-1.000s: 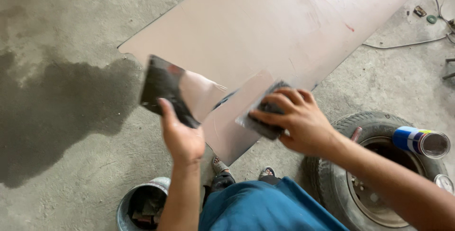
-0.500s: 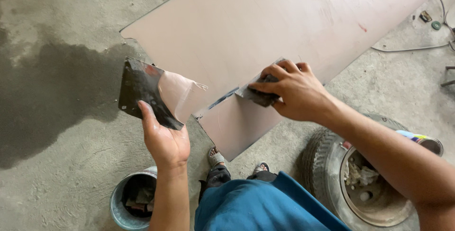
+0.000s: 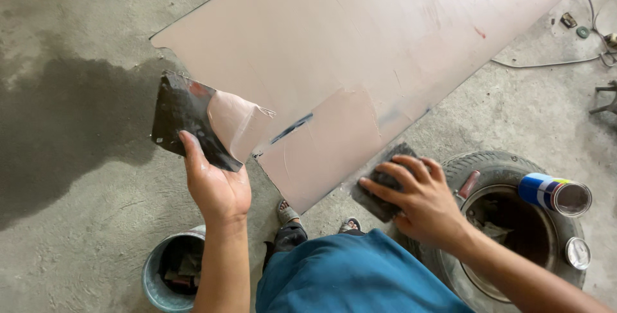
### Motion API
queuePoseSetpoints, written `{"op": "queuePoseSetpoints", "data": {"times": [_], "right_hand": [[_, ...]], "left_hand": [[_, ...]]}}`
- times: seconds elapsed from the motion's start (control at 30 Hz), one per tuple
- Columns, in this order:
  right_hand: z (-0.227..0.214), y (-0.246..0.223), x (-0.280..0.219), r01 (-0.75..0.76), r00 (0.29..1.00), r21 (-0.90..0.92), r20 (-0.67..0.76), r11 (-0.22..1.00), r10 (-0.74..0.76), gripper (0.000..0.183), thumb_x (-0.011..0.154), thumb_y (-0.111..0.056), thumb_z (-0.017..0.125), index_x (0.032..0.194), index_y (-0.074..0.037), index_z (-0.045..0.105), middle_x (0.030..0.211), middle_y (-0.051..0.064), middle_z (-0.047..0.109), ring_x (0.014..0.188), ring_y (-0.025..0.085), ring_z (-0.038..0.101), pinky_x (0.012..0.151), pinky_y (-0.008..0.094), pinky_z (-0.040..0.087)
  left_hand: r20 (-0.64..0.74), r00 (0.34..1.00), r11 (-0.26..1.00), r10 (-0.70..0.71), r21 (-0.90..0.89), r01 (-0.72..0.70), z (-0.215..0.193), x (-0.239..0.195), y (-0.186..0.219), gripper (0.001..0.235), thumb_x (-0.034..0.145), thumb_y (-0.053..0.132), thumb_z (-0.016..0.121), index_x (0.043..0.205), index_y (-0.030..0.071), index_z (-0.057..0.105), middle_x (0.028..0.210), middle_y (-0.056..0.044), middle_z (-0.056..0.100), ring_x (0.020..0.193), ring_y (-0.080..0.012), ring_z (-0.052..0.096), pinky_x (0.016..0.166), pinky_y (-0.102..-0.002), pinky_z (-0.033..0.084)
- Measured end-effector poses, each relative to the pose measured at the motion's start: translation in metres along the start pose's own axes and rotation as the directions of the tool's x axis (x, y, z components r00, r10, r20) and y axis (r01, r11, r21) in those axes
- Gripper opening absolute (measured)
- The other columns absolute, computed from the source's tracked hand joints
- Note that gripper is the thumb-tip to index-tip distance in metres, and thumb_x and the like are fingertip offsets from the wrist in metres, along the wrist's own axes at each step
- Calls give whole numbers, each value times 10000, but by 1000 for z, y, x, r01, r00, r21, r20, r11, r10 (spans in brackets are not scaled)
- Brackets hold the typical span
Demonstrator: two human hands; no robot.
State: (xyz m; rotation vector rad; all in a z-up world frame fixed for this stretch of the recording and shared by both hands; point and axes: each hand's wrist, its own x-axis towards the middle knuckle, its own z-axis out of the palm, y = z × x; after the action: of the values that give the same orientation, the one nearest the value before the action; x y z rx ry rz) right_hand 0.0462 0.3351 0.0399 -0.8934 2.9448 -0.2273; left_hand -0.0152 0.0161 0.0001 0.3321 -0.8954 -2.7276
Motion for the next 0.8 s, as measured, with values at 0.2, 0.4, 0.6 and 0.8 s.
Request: {"op": "queuePoseSetpoints", "data": {"times": [0.2, 0.4, 0.6, 0.8], "right_hand": [[-33, 15, 79, 19, 1000, -31, -8, 999, -19, 553, 814, -269, 715, 1357, -340, 640, 1335, 74, 573, 1304, 314, 440, 1059, 541, 348], [-45, 18, 147, -95, 988, -85, 115, 992, 105, 449, 897, -337, 681, 1345, -350, 655, 1321, 41, 592, 1285, 281, 454, 1059, 537, 352], [-54, 3, 145, -141, 959, -58, 239, 988, 151, 493, 862, -288, 690, 1346, -368, 642, 1344, 23, 580, 1297, 262, 445, 1070, 518, 353], [-27, -11, 87, -38, 977, 20, 210, 999, 33, 751, 693, -175, 753, 1407, -365, 614, 1441, 80, 510, 1350, 316, 379, 1090, 558, 298]], "left_hand": [[-76, 997, 1000, 0, 4, 1, -8, -6, 8, 704, 1046, 455, 471, 1590, 57, 267, 1627, -74, 369, 1519, -216, 356, 1271, -439, 283], [-78, 995, 998, 62, 5, -62, -20, -6, 18, 709, 1058, 458, 483, 1596, 42, 284, 1637, -89, 369, 1533, -221, 354, 1296, -422, 270], [-101, 993, 998, 65, -14, -66, -27, -4, 21, 702, 1060, 454, 471, 1601, 51, 277, 1642, -79, 359, 1532, -220, 347, 1292, -426, 269], [-94, 993, 998, 68, 17, -67, -24, -7, 19, 708, 1060, 456, 465, 1606, 60, 252, 1651, -89, 343, 1544, -227, 338, 1295, -435, 269]]}}
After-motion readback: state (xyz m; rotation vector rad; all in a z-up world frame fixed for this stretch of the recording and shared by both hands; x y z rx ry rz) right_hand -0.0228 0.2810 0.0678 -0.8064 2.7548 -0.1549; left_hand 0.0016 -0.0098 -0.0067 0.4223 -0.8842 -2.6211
